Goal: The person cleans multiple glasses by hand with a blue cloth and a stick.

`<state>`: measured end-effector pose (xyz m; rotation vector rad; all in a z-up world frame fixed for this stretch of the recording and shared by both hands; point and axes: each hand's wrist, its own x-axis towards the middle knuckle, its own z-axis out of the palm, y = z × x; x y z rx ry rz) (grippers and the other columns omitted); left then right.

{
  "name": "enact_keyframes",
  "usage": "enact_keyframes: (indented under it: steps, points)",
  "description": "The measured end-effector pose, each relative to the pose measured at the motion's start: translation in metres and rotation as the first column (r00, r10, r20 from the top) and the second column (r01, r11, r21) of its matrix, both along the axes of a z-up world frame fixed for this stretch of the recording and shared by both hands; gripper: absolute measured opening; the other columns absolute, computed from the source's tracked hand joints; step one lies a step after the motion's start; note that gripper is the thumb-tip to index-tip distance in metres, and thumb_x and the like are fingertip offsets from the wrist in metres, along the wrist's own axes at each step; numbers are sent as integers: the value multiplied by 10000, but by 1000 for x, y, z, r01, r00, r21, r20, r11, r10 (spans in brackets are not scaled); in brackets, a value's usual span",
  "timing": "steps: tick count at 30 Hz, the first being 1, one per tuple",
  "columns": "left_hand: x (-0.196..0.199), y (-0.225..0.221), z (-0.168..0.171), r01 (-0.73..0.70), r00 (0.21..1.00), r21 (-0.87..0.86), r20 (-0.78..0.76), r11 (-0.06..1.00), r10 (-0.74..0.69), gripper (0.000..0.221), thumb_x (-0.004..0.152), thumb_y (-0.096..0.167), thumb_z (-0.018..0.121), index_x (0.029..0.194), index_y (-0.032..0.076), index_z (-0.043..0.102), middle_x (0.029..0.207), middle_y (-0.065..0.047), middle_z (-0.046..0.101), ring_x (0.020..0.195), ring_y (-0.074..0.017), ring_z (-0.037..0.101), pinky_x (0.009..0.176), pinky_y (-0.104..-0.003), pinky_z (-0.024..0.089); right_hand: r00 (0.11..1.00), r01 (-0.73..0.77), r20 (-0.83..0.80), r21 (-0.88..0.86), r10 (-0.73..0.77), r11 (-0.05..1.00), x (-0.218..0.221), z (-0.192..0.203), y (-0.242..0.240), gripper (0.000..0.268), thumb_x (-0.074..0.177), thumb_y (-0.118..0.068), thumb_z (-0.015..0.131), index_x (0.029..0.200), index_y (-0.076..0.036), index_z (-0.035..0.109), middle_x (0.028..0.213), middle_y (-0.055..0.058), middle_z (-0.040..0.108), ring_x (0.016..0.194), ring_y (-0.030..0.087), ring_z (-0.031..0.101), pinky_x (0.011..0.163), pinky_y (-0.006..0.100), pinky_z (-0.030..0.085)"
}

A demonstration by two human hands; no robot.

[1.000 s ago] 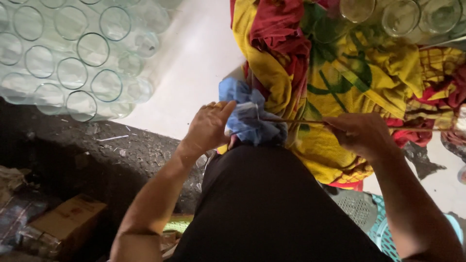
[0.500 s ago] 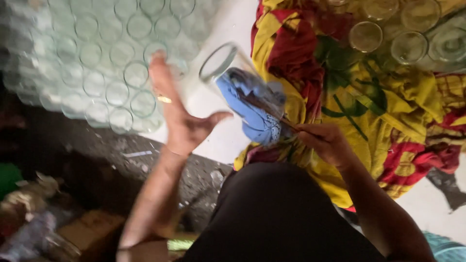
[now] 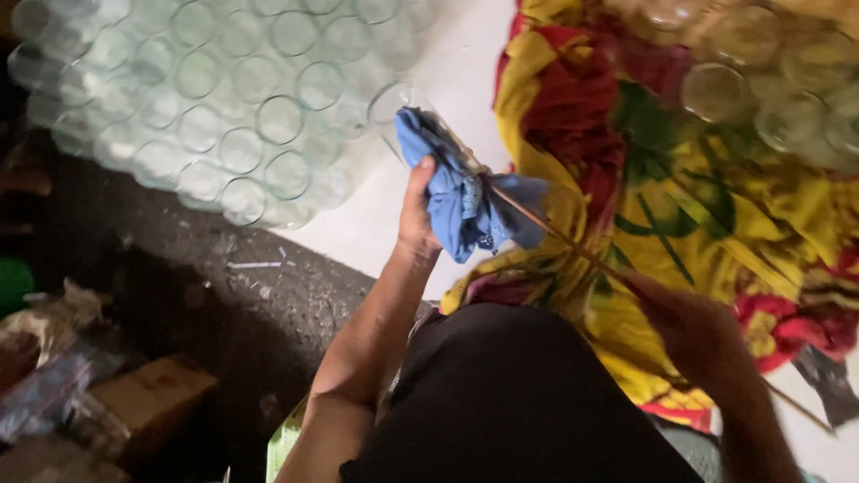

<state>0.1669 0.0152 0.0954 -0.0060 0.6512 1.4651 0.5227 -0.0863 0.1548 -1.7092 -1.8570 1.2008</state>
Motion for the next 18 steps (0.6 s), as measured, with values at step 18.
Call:
enact_keyframes:
  steps: [18]
  points:
    - [105, -13, 116, -158, 922, -189, -379, 969, 77, 898, 625, 321, 940, 1351, 33, 497, 1209, -206, 566, 1114, -315, 576, 975, -549, 477, 925, -221, 379, 536, 2, 815, -116, -90, 67, 367, 918, -369, 658, 1190, -126, 612, 1026, 95, 607, 928, 330, 613, 730, 460, 516]
